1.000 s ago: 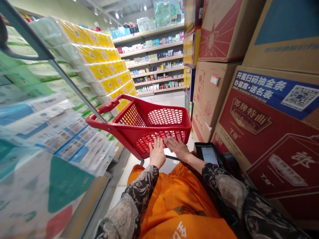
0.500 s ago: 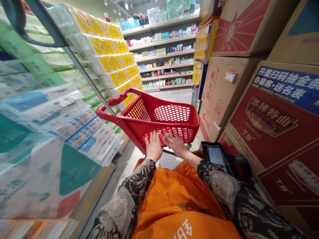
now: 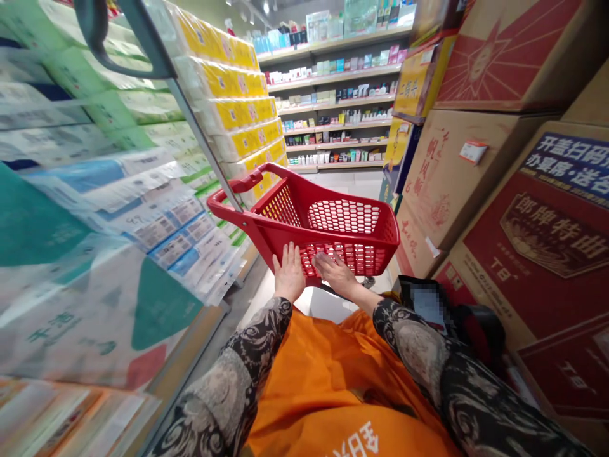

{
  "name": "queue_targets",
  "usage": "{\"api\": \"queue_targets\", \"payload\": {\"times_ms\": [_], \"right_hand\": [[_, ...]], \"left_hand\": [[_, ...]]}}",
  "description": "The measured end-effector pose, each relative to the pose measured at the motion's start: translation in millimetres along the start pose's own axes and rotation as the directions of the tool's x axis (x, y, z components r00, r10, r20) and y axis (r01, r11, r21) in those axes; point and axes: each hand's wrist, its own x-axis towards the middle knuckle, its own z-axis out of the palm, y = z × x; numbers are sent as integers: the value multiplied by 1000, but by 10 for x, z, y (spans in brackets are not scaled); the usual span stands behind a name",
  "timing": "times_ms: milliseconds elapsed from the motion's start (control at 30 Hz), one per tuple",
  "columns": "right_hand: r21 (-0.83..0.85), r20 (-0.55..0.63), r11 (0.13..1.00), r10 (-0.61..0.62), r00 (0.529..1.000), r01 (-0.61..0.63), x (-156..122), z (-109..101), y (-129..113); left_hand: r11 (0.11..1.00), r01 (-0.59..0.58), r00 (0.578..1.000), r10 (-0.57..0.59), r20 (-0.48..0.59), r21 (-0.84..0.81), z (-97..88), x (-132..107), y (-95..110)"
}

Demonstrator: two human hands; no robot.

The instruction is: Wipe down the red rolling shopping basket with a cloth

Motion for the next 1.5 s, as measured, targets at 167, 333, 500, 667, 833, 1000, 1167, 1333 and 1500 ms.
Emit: {"api": "queue_targets", "payload": {"times_ms": [167, 333, 500, 667, 833, 1000, 1167, 1333, 1500], "right_hand": [[3, -50, 1000, 6, 999, -6, 330, -164, -26], [18, -82, 999, 39, 996, -37, 633, -272, -7], [12, 65, 999, -52, 997, 52, 395, -99, -99], [17, -22, 998, -56, 998, 57, 779, -233, -201], [2, -111, 1000, -5, 994, 6, 1213, -284, -227], [-4, 8, 995, -99, 995, 99, 950, 16, -297], [2, -22, 992, -129, 991, 129, 1219, -77, -486], [18, -154, 997, -72, 986, 75, 2063, -412, -608], [-15, -61, 988, -155, 986, 154, 2067, -257, -640]], "left_hand": [[999, 48, 999, -48, -14, -16, 0, 13, -136], [997, 75, 997, -75, -15, -23, -48, 11, -234], [996, 80, 997, -80, -2, -27, -40, -53, -323], [991, 129, 991, -130, -21, -32, -49, -13, -462], [986, 159, 987, -160, -28, -41, -122, 5, -559], [979, 198, 980, -199, -18, -44, -115, -89, -681], [969, 246, 967, -247, -65, -33, -75, -77, -895], [955, 296, 948, -297, -111, -22, -178, 6, -1060], [958, 286, 947, -286, -148, -27, -217, -48, -1149]]}}
